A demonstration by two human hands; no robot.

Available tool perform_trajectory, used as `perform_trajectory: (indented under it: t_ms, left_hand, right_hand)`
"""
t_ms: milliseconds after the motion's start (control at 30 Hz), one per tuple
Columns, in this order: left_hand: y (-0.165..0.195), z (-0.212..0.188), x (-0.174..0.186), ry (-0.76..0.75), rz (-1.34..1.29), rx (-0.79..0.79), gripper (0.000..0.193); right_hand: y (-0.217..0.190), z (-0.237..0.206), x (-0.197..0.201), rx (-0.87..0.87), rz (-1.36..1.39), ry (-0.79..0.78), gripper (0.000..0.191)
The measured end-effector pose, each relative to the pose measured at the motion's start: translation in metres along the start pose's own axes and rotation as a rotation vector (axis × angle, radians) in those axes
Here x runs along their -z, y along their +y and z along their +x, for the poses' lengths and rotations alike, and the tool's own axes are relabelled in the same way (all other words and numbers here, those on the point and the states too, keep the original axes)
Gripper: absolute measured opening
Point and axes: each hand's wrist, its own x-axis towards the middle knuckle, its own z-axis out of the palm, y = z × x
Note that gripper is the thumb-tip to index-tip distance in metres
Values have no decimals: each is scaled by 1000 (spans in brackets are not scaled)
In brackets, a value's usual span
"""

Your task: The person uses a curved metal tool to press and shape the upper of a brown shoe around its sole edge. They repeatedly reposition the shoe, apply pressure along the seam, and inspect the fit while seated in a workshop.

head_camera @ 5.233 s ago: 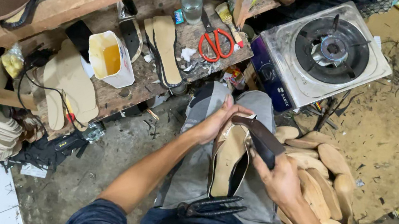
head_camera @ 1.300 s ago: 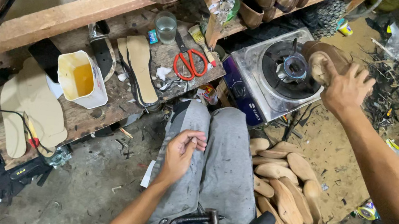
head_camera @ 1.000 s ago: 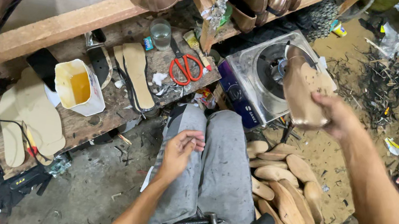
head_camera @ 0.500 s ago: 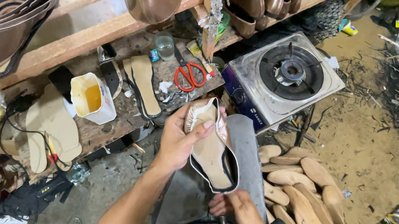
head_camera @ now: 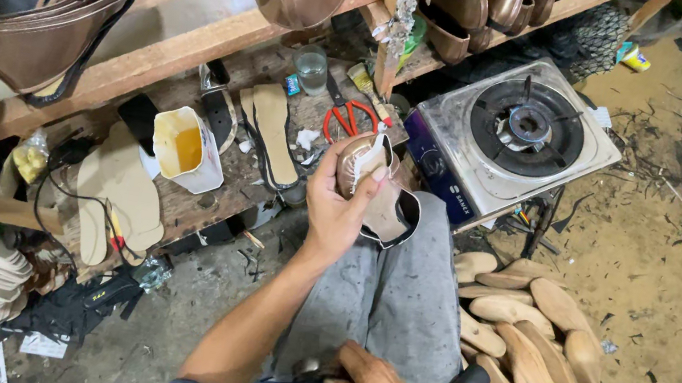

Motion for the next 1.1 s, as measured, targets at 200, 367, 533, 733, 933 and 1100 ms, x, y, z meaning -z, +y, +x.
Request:
perform_trajectory:
  t_ms: [200,367,533,733,933,1100]
  left_hand:
    - [22,-8,6,-84,92,-40,54]
    - [40,-9,16,-230,87,-19,47]
    - [49,-26,15,-250,72,95,45]
    - [59,-38,11,-257,70,55,42]
    - [59,-47,8,-256,110,63,41]
    - [60,-50,7,-239,127,16,41]
  right_hand:
    - [2,18,50,-126,1001,250,27]
    - [-20,18,111,-118,751,323,22]
    - [-67,23,151,-23,500,202,7]
    - [-106,58,147,121,-163,765,30]
    - [-97,83,131,198,-284,975,31]
    - [-100,85,138,225,-304,905,28]
